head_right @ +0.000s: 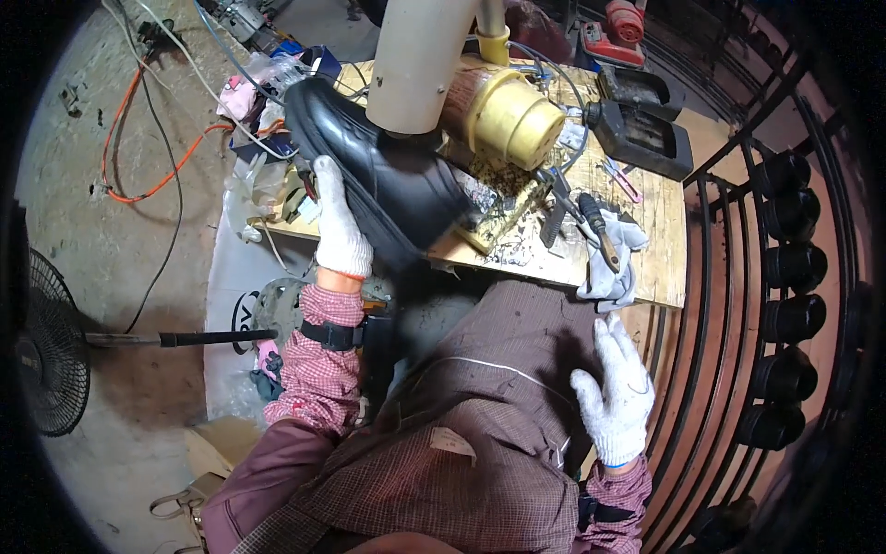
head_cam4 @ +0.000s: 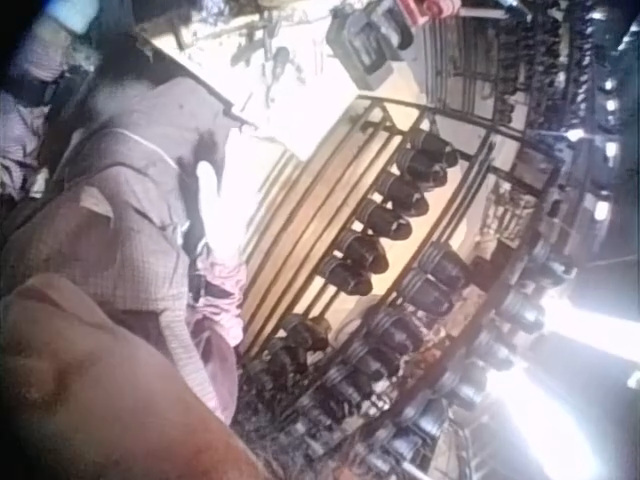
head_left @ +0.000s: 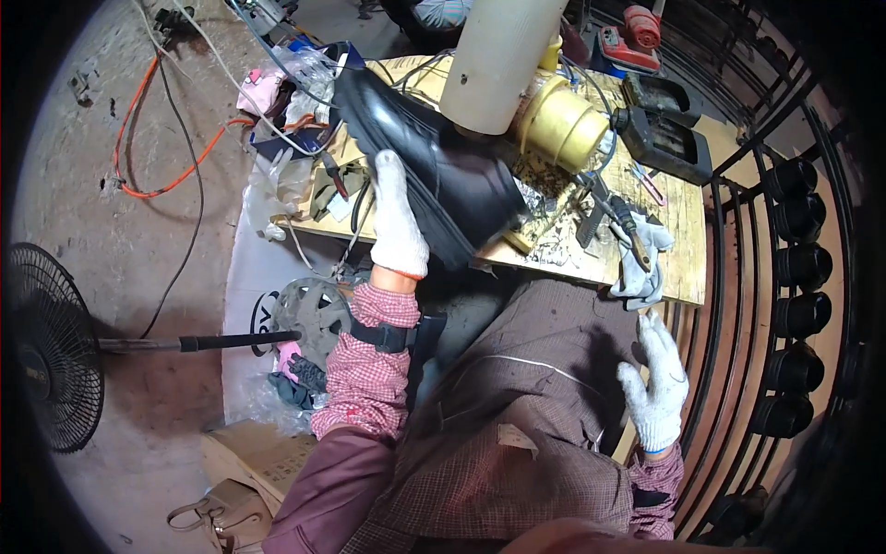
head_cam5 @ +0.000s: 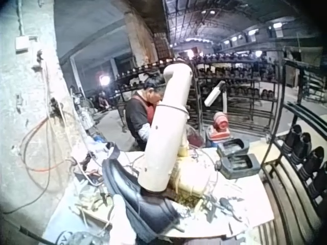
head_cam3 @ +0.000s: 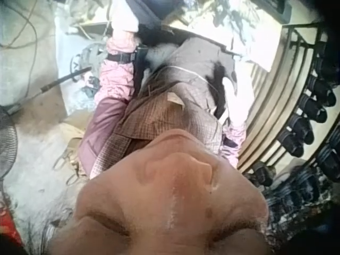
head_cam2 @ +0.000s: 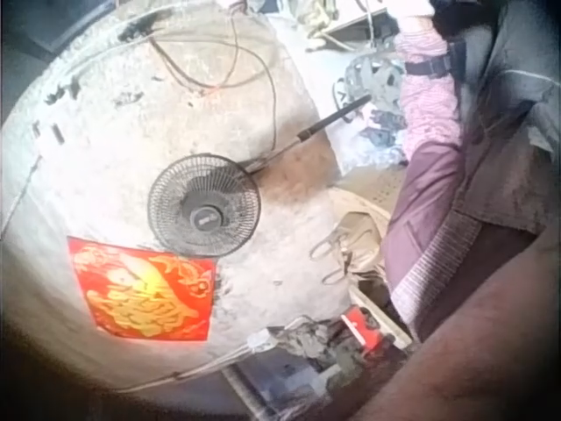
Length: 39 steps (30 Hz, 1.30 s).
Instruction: Polishing and inspecting black dress shoes at a manufacturing station.
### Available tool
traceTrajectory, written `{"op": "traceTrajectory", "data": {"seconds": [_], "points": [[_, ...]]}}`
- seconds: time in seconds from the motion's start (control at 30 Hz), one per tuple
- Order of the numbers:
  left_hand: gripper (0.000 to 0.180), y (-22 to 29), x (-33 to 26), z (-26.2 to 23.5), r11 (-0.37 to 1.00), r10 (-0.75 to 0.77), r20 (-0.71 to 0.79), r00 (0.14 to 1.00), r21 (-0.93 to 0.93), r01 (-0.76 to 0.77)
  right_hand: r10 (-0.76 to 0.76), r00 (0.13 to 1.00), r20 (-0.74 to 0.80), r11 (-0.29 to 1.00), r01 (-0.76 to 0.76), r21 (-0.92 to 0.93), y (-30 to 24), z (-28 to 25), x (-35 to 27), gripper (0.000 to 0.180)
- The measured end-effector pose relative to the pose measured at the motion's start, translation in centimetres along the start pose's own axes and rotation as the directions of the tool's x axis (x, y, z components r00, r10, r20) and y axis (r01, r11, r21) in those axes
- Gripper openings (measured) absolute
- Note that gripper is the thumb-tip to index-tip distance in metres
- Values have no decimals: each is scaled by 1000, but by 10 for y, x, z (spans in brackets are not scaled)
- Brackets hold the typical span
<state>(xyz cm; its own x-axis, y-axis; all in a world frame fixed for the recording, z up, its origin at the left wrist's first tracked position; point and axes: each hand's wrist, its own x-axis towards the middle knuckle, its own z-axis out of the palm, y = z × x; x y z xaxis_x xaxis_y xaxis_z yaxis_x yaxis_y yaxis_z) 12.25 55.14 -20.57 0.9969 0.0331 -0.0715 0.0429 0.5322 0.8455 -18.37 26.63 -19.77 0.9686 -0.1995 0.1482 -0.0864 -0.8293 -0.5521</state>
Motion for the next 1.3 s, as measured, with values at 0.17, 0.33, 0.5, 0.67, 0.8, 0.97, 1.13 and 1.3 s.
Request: {"op": "traceTrajectory", "data": {"seconds": [0.17,0.33,0.5,0.67,0.8,0.97,1.13,1.3], "points": [[77,14,13,29,991,122,-108,987,75,-114,-11,1000,-29,996,14,88,0,2,16,64],[113,22,13,60,945,187,-24,982,278,-174,-81,997,-9,993,82,88,-20,-1,41,61],[118,25,3,61,969,129,-128,983,225,-98,-325,944,-59,946,324,-26,-41,0,72,58],[119,16,-27,37,993,69,-79,994,98,-61,-582,810,-69,812,575,-99,-84,16,125,67],[94,7,-67,32,996,-34,-129,991,81,44,-803,585,-112,596,786,-165,-125,40,152,59],[93,18,-67,16,963,109,-14,994,250,-102,-550,707,444,769,636,-60,-93,41,98,23],[87,21,-28,-4,998,5,-102,995,-57,-11,-473,686,553,877,307,369,-27,16,31,17],[91,-11,-44,-34,967,-78,96,992,-236,99,-111,945,308,937,-4,350,-13,-4,-7,28]]}}
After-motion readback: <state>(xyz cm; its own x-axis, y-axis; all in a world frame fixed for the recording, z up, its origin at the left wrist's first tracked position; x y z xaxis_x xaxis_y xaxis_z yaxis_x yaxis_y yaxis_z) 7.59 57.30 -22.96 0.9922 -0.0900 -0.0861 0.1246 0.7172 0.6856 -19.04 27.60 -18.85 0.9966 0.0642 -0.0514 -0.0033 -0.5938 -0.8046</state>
